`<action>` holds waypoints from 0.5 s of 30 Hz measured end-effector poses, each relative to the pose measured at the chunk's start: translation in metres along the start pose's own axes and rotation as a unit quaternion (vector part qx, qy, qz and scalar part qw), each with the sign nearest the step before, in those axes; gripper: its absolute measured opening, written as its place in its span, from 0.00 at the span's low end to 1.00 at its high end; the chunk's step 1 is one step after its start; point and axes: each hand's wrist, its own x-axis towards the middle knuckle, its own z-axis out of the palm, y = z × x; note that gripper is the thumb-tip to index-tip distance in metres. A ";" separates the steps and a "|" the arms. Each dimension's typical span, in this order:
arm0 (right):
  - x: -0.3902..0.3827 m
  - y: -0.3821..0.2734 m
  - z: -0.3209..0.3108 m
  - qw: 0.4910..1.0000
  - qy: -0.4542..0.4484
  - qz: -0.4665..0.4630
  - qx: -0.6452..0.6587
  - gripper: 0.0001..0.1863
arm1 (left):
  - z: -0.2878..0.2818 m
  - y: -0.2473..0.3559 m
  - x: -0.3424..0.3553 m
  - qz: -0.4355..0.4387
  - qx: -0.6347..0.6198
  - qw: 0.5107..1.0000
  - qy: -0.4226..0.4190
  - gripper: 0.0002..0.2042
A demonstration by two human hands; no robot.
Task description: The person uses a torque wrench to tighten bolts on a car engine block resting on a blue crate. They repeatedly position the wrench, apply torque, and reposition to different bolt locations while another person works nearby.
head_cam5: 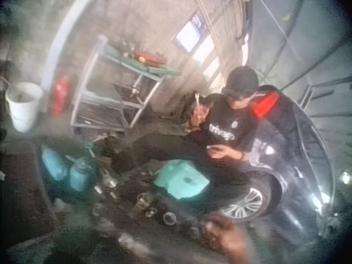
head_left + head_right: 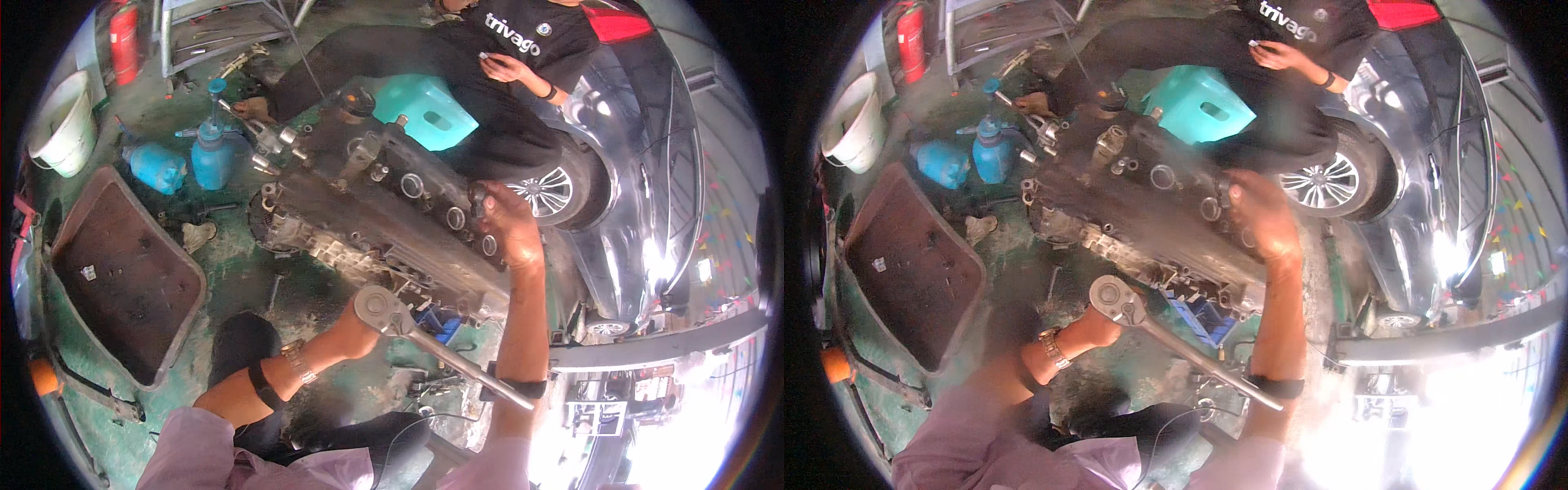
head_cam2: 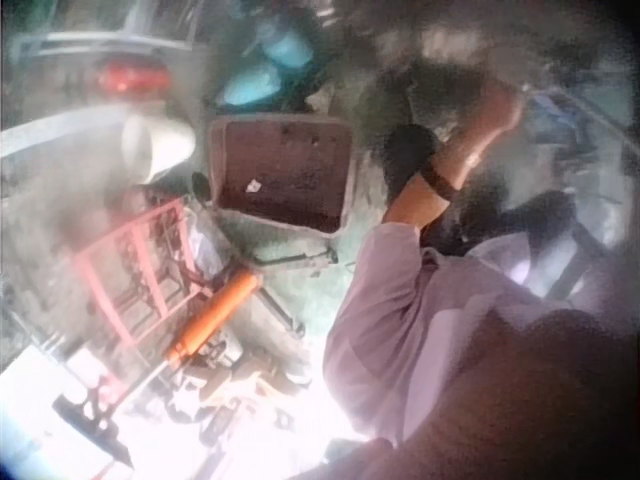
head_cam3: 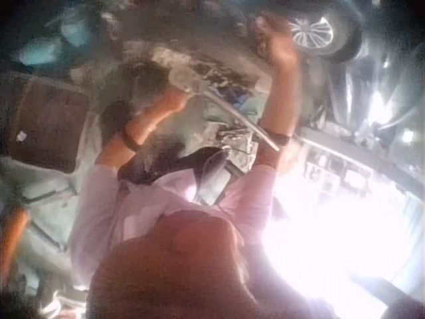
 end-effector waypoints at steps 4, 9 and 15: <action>-0.015 0.004 0.001 0.972 -0.031 -0.046 0.227 0.26 | 0.001 -0.001 -0.006 0.004 0.039 0.999 0.024 0.10; -0.039 0.004 0.012 0.908 -0.062 -0.084 0.406 0.24 | 0.002 0.000 -0.004 -0.009 0.070 0.997 0.024 0.12; -0.047 0.010 0.020 0.842 -0.128 -0.121 0.510 0.25 | 0.003 0.001 0.003 0.086 0.082 0.992 0.051 0.09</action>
